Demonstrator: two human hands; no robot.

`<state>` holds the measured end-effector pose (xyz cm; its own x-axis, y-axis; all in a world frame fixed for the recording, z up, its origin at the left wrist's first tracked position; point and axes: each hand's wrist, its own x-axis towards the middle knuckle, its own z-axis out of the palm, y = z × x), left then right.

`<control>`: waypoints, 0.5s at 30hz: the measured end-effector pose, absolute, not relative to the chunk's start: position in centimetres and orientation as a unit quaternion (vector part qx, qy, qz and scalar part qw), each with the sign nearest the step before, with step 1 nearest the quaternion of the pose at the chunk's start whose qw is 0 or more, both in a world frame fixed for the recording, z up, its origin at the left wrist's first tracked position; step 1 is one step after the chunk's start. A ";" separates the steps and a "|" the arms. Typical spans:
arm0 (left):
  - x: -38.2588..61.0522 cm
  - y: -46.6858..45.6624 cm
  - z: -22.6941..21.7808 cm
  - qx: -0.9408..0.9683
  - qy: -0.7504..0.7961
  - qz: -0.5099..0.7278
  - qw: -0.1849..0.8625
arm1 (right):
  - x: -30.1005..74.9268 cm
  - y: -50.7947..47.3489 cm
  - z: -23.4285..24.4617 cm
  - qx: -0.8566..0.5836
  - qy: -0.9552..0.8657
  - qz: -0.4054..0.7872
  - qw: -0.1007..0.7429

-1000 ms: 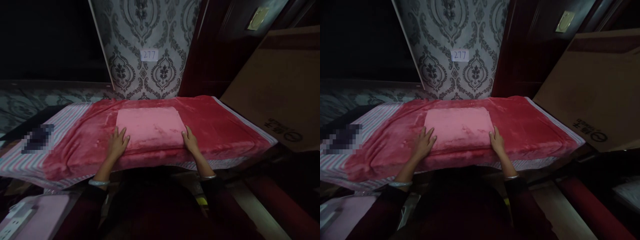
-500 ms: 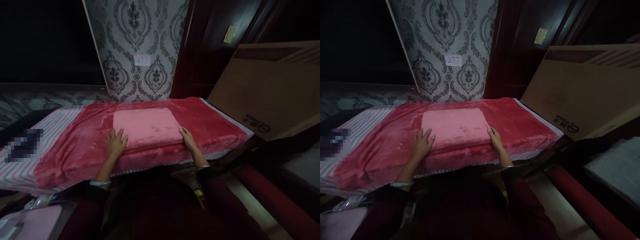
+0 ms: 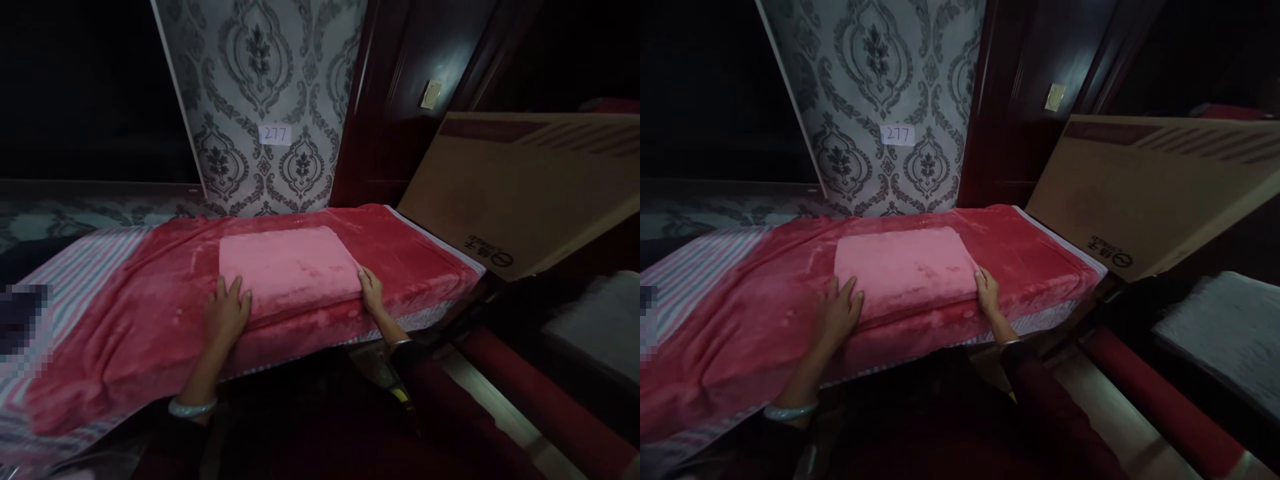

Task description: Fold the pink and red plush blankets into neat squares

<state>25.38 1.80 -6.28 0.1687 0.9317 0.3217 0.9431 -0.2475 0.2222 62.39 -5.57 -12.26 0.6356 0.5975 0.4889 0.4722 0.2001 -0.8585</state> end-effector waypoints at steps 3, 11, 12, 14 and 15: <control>25.4 1.7 -6.0 -0.767 -0.613 -0.191 0.011 | 62.3 -5.5 -12.3 -0.633 -0.420 0.049 0.649; 25.5 1.4 -5.8 -0.758 -0.619 -0.203 0.006 | 62.2 -5.4 -11.8 -0.630 -0.411 0.079 0.654; 25.5 1.3 -5.7 -0.756 -0.618 -0.214 0.010 | 62.2 -5.5 -11.7 -0.627 -0.411 0.091 0.655; 25.5 0.8 -5.5 -0.750 -0.614 -0.244 0.031 | 62.4 -5.6 -11.3 -0.623 -0.409 0.118 0.656; 25.6 0.3 -5.4 -0.750 -0.604 -0.264 0.046 | 62.5 -5.7 -11.1 -0.623 -0.405 0.134 0.656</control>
<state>25.56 0.33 -5.36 0.1301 0.8822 0.4525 0.9312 -0.2655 0.2499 62.52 -5.72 -11.11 0.6355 0.6807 0.3645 0.3285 0.1888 -0.9254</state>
